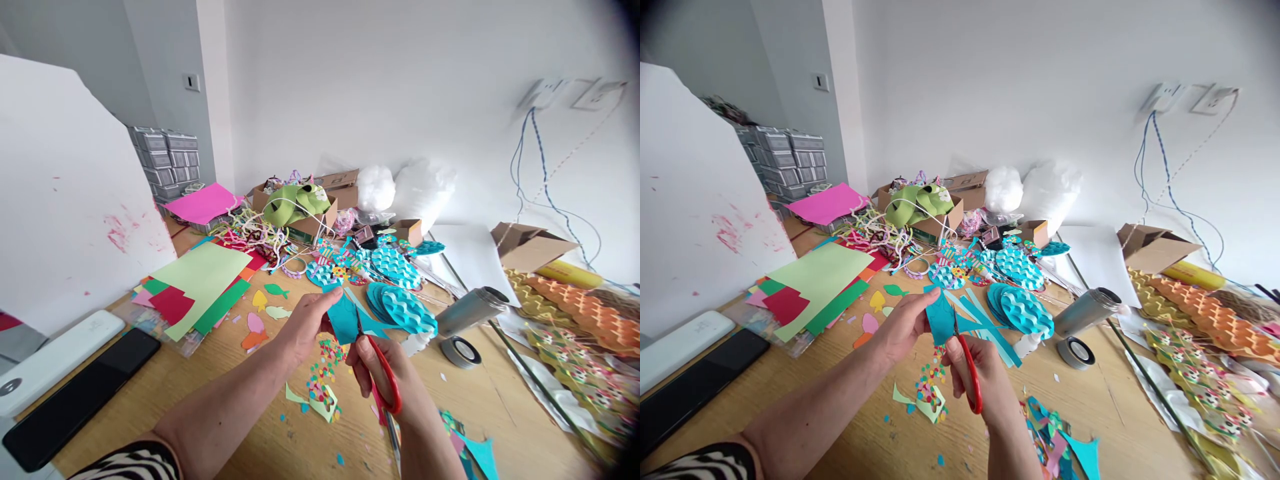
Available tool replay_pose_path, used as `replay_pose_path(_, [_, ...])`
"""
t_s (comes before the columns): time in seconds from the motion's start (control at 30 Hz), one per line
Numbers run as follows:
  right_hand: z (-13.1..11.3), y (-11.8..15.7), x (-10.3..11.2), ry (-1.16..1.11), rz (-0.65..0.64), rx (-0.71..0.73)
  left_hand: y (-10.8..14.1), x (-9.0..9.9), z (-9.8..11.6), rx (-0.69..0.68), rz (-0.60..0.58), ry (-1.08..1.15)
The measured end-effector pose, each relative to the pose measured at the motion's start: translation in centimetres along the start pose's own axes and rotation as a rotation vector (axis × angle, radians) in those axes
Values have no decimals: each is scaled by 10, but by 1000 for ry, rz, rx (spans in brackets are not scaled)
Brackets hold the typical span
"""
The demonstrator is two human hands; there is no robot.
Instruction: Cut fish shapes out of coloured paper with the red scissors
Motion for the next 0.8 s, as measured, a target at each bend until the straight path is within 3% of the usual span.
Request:
replay_pose_path(0.57, [-3, 1, 0, 34, -14, -13, 0, -4, -8, 80, -39, 27])
replay_pose_path(0.8, [-3, 1, -1, -3, -19, 5, 4, -13, -1, -36, -127, -142])
Point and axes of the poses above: each hand's wrist, its own y-axis away from the middle knuckle, its own x-axis out of the back of the hand, z = x × y, the point moved 9 cm from there along -y, towards the middle knuckle, and after that the axes turned 14 degrees about -y, right-handed, at the moved point
